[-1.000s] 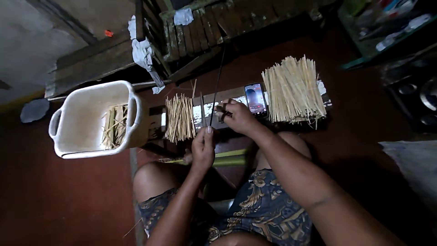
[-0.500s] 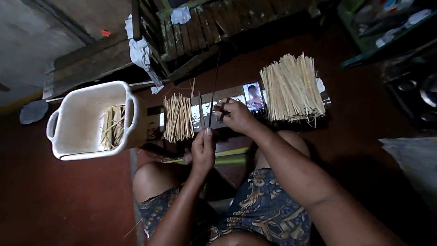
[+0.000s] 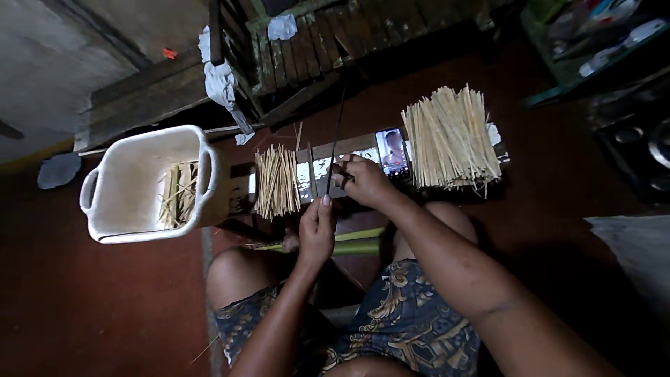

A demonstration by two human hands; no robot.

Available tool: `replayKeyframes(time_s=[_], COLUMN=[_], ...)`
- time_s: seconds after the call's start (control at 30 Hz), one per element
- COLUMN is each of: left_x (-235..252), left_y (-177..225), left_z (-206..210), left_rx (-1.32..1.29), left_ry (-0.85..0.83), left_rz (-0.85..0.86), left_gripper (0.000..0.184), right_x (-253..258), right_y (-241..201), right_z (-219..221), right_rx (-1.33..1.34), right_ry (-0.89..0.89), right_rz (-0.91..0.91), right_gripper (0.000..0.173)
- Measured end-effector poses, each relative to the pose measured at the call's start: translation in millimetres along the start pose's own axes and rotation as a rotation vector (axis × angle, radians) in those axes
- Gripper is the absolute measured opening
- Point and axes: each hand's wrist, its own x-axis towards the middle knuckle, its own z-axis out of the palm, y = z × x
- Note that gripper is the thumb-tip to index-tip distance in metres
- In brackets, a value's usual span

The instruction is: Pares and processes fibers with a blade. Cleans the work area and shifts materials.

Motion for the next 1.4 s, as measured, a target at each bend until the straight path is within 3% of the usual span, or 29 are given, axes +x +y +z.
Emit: replayKeyframes(time_s=[0.1,0.23,0.37,0.47,0.6,0.73,0.8,0.9,0.97,1.03,1.17,1.3,1.4], left_x=[-0.4,8.0,6.2,4.2,4.5,4.8,4.0,-1.7,-5.0,-6.6,-9.3,-10.6,-23.5], left_y=[0.4,-5.7,7.7,-14.4,-12.0,-38.6,-39.4,-40.6,-43.3,-43.9,-47.7,-68.3,-107.5], left_z=[-2.0,-6.2,-6.9,-9.2,-10.1,-21.2,-18.2,-16.3,-13.3,-10.8,-8.4,-11.2,-20.6], left_rx=[0.042,0.124,0.173,0.218,0.193,0.293,0.267,0.237,0.225,0.213,0.185,0.192,0.303], left_ry=[0.001,-0.032,-0.008,-0.052,-0.004,-0.032,-0.028,-0.004,-0.002,-0.006,0.002,0.002,-0.056], left_rz=[0.087,0.023,0.136,-0.013,0.072,-0.075,-0.072,-0.079,-0.071,-0.076,-0.072,0.002,-0.197], left_gripper=[0.044,0.046,0.042,0.044,0.043,0.044,0.043,0.043,0.043,0.043,0.043,0.042,0.049], right_x=[1.0,9.7,4.2,5.9,5.9,6.8,9.3,8.8,4.1,3.0,5.4,5.1,3.4], right_y=[-2.3,7.4,-9.1,8.1,0.7,17.4,17.1,4.1,-4.7,-9.1,-8.7,-11.5,-13.2], right_z=[-1.2,7.7,-0.3,14.3,7.2,6.7,-3.2,-14.0,-15.5,-9.7,4.7,8.3,6.4], right_rx=[0.012,-0.035,0.006,-0.122,-0.128,-0.123,-0.061,0.287,0.410,0.357,0.223,0.200,0.182], right_ry=[0.093,-0.062,0.026,-0.155,-0.122,-0.158,-0.036,0.145,0.145,0.144,0.231,0.223,0.231], right_rz=[-0.098,0.075,0.019,0.191,0.147,0.248,0.221,0.038,-0.042,-0.076,-0.129,-0.195,-0.156], right_gripper=[0.023,0.021,0.022,0.024,0.022,0.027,0.027,0.022,0.033,0.044,0.019,0.015,0.014])
